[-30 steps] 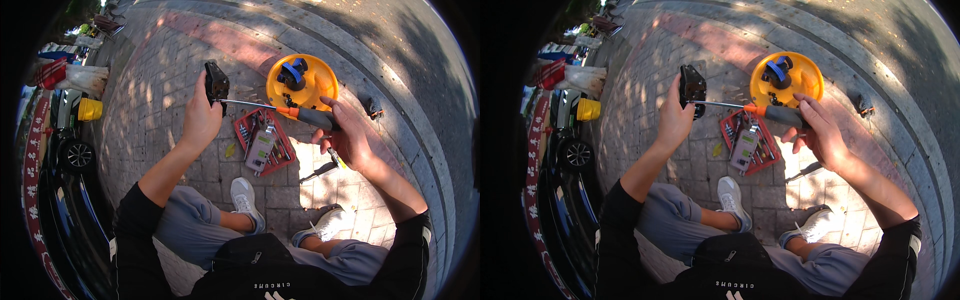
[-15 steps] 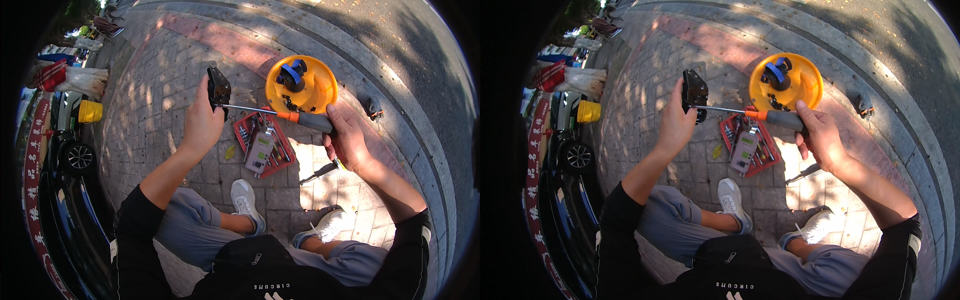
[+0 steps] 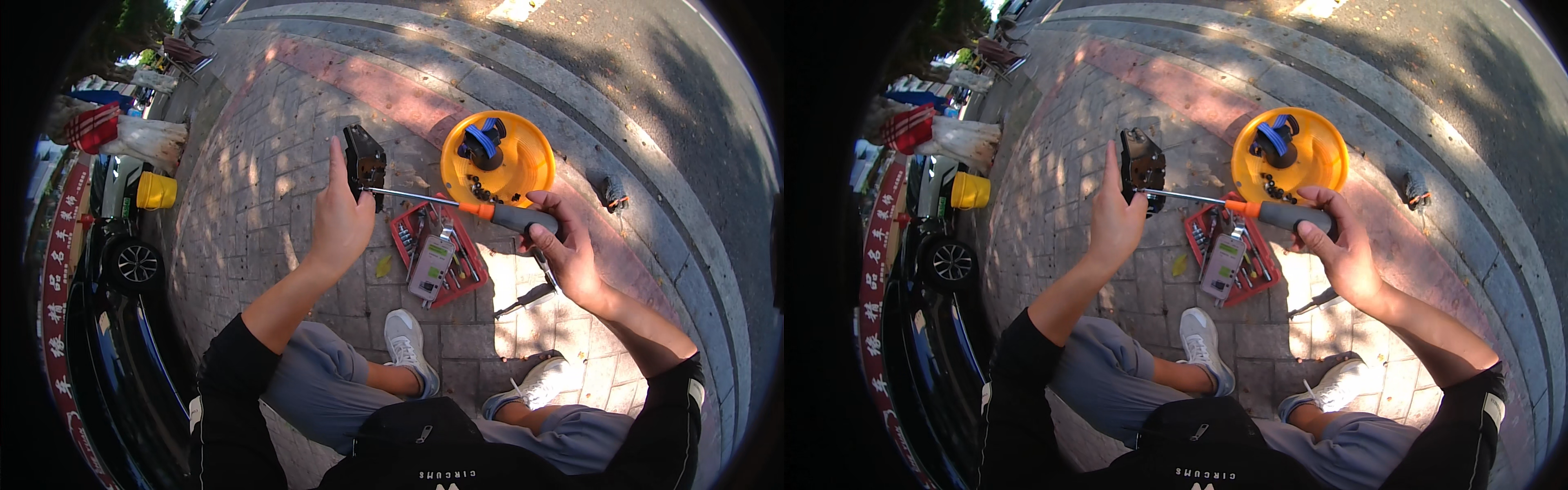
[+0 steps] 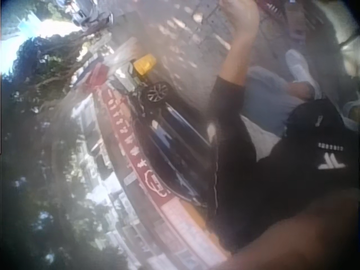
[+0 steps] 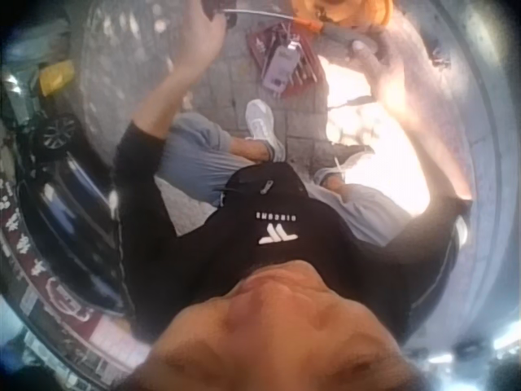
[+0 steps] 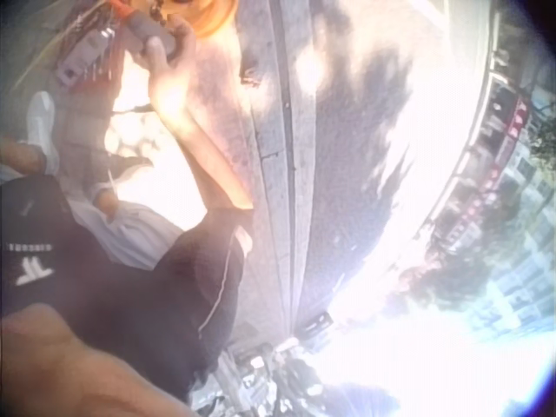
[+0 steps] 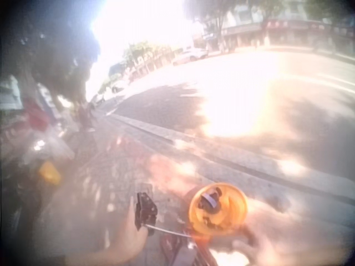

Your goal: The person sits on a sidewalk and disassembles a small black electronic device. They separate the casing, inspect the internal components, and use a screwdriver to adjust parts before reassembling the device.

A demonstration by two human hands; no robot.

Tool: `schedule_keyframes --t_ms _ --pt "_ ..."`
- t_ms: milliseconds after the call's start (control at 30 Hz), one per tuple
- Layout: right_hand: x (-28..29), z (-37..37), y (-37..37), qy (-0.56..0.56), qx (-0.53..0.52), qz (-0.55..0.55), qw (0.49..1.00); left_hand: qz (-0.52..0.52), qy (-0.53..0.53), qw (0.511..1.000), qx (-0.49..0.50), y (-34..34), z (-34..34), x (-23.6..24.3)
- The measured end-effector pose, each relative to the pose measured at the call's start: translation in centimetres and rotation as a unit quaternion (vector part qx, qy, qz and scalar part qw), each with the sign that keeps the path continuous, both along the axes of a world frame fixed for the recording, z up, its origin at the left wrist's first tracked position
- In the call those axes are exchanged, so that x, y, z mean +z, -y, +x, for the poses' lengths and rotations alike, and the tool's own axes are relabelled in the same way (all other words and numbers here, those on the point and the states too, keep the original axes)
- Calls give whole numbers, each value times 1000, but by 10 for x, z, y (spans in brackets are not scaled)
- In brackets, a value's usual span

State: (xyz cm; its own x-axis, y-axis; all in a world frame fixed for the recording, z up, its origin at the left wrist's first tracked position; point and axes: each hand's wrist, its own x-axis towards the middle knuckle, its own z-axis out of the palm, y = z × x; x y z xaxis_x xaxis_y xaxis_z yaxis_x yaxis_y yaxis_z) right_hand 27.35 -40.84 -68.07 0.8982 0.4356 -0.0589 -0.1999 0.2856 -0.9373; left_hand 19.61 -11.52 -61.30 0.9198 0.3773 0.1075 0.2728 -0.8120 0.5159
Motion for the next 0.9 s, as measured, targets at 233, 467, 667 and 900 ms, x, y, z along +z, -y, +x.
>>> schedule_keyframes --t_ms 233,467,667,900 --pt "-11 4 23 -159 117 95 976 9 3 1000 -8 -2 -1 0" --pt "-20 19 33 -158 199 28 967 62 35 996 -46 0 -3 -2" --pt "-30 16 32 -94 189 -4 978 -18 -3 1000 -13 3 -1 3" --pt "-9 13 18 175 72 -36 981 6 -1 1000 -16 5 -2 6"
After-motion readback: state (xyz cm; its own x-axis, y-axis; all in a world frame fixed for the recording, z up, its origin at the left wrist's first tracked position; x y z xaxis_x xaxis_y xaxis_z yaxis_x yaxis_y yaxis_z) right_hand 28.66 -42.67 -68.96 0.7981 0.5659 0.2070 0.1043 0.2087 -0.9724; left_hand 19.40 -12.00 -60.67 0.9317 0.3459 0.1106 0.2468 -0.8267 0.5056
